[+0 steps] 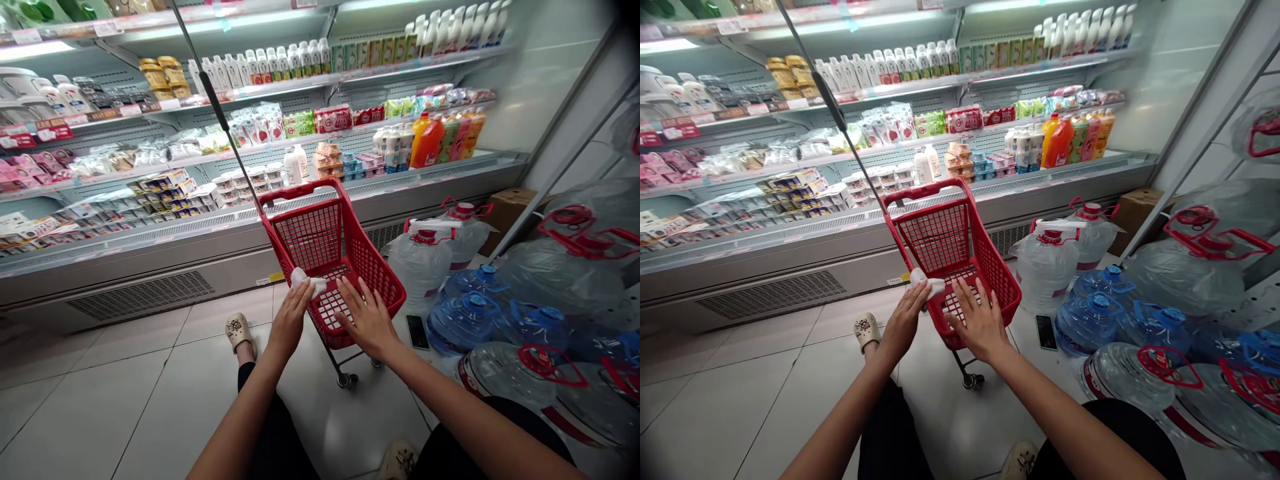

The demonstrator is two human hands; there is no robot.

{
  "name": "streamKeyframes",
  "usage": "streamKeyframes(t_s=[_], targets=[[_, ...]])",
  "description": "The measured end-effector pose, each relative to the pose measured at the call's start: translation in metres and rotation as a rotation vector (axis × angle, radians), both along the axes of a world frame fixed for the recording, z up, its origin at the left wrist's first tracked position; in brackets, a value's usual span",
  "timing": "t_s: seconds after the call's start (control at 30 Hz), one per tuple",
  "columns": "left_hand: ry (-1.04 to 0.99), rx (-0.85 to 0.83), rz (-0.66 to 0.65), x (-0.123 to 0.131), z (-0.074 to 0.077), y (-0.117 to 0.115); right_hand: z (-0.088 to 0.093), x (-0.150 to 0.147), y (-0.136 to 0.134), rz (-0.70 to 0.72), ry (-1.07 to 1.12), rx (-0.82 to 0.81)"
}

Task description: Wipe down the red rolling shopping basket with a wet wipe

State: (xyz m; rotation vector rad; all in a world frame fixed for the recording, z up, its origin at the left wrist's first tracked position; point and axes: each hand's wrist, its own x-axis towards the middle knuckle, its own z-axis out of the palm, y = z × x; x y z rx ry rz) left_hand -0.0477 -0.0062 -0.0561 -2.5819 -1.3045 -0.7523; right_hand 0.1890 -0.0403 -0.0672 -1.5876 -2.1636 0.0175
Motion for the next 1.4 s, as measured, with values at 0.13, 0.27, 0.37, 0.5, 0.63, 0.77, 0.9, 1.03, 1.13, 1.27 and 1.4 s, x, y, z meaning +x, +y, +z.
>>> streamKeyframes(t_s=[0.13, 0.27, 0.37, 0.5, 0.63, 0.77, 0.9, 1.03, 1.13, 1.27, 1.4], targets=[[-0.044, 0.014, 0.057, -0.001, -0.006, -0.028, 0.014, 0.028, 0.013, 0.250, -0.039, 0.075], [-0.033, 0.039, 0.066, 0.008, -0.027, -0.080, 0.022, 0.076, 0.044, 0.437, -0.119, 0.130], [-0.011, 0.056, 0.052, 0.016, -0.043, -0.105, 0.017, 0.092, 0.052, 0.422, -0.115, 0.119], [-0.012, 0.065, 0.049, 0.016, -0.045, -0.098, 0.006, 0.085, 0.045, 0.319, -0.071, 0.096], [-0.070, 0.032, 0.150, 0.011, -0.033, -0.081, 0.001, 0.064, 0.040, 0.184, -0.002, 0.093], [-0.135, 0.036, 0.196, 0.027, -0.036, -0.087, 0.001, 0.035, 0.034, 0.111, 0.046, 0.110], [-0.108, 0.068, 0.111, 0.078, -0.055, -0.096, 0.002, 0.008, 0.024, 0.098, 0.100, 0.111], [-0.009, 0.121, 0.094, 0.112, -0.063, -0.091, 0.005, -0.001, 0.020, 0.111, 0.166, 0.057], [0.112, 0.160, 0.004, 0.093, -0.056, -0.083, 0.005, 0.005, 0.021, 0.124, 0.164, 0.039], [0.177, 0.193, 0.006, 0.023, -0.042, -0.069, 0.002, 0.018, 0.023, 0.130, 0.149, 0.044], [0.103, 0.185, 0.183, -0.023, -0.037, -0.050, 0.001, 0.024, 0.023, 0.121, 0.144, 0.046]])
